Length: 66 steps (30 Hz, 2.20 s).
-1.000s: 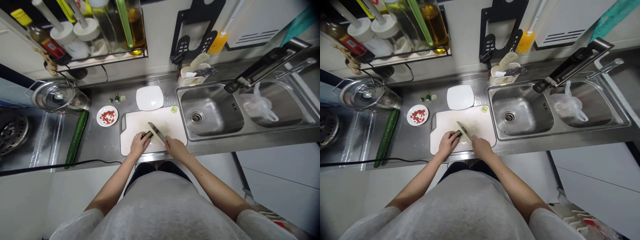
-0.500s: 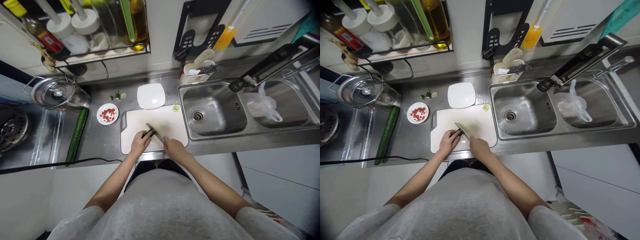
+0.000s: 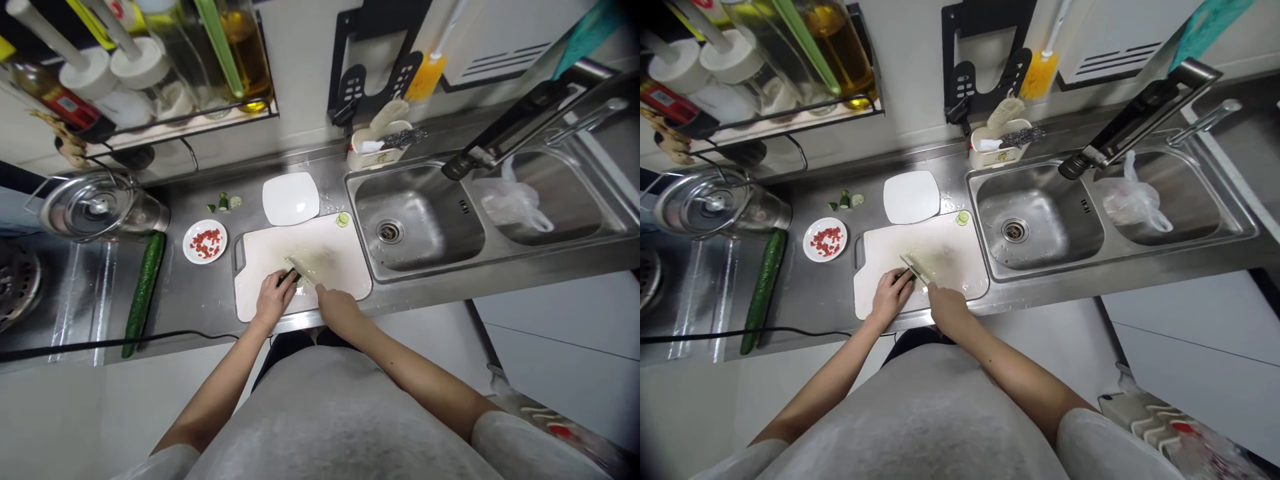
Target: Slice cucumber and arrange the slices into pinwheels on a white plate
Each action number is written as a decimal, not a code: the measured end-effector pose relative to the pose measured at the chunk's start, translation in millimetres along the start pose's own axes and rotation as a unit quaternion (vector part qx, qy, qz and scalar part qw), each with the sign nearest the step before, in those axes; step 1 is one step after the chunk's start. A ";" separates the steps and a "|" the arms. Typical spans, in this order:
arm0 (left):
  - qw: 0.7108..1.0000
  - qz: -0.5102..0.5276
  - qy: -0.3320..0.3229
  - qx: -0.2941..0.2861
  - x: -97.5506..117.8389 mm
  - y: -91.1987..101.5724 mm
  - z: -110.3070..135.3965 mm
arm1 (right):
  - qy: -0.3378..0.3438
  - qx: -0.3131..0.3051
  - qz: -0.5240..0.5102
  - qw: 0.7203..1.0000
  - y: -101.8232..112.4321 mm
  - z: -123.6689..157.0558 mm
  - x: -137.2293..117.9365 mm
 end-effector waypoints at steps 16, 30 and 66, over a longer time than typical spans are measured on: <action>1.000 -0.017 -0.006 -0.002 2.4 0.1 -1.1 | 0.006 -0.017 -0.055 0.998 3.9 -6.3 1.0; 1.000 -0.024 -0.006 -0.006 1.2 -0.2 -0.5 | 0.009 -0.009 -0.054 0.998 1.8 -8.9 1.6; 0.999 -0.035 -0.010 -0.006 2.4 0.2 -1.1 | 0.024 -0.031 -0.048 0.998 -7.4 -19.8 9.7</action>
Point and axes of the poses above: each hand's wrist, its own z-axis away from the middle knuckle, its own y-axis out of the back of the hand, x = y × z, the point moved 4 cm from there along -z, towards the middle knuckle, and after that the axes turned 10 degrees about x, right-handed, at the moved point
